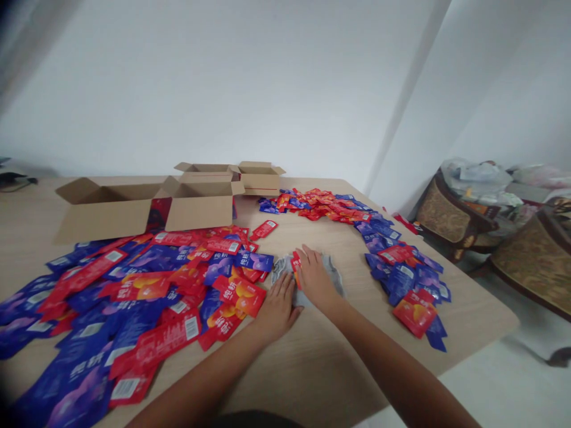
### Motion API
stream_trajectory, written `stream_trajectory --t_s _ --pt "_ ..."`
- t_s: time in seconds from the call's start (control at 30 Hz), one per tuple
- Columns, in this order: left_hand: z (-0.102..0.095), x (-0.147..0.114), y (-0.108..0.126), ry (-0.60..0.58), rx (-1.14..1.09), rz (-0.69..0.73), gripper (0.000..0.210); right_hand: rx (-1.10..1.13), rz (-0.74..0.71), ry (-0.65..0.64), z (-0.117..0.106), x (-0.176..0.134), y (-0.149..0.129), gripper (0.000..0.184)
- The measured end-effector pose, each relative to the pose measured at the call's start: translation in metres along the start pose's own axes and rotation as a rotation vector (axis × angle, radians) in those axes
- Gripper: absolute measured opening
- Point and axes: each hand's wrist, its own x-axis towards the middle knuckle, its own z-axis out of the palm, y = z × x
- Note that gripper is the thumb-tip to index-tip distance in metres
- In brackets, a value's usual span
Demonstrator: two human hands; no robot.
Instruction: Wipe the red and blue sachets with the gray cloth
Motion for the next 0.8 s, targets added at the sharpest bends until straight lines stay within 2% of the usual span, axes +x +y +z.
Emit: stream_trajectory --t_s 0.13,0.27,0.33,0.43,0.53,0.6,0.7,0.8 --pt "0.001 0.002 0.0 -0.046 -0.001 -0.003 0.073 -0.01 0.133 -0.096 0.032 -0.007 -0.003 0.048" --pt "0.002 0.001 -0.001 -0.058 0.02 0.0 0.07 -0.091 0.23 -0.1 0.055 -0.015 0.022 0.051" --pt "0.002 0.001 -0.001 -0.059 0.022 -0.002 0.068 -0.116 0.214 -0.069 0.051 -0.014 0.035 0.05" --pt "0.0 0.0 -0.001 -0.051 0.008 -0.007 0.068 -0.123 0.184 -0.025 0.031 -0.005 0.041 0.052" --pt "-0.006 0.0 0.002 -0.017 -0.022 0.017 0.064 -0.127 0.177 0.025 0.007 0.004 0.025 0.054" --pt "-0.011 0.0 0.004 -0.001 -0.058 0.063 0.055 -0.106 0.127 0.013 -0.003 0.006 0.009 0.052" --pt "-0.018 0.0 0.006 -0.009 -0.12 0.12 0.046 -0.05 0.057 -0.074 -0.004 -0.003 -0.004 0.049" --pt "-0.019 0.001 0.004 -0.056 -0.139 0.157 0.045 -0.036 0.073 -0.179 0.01 -0.017 0.001 0.05"
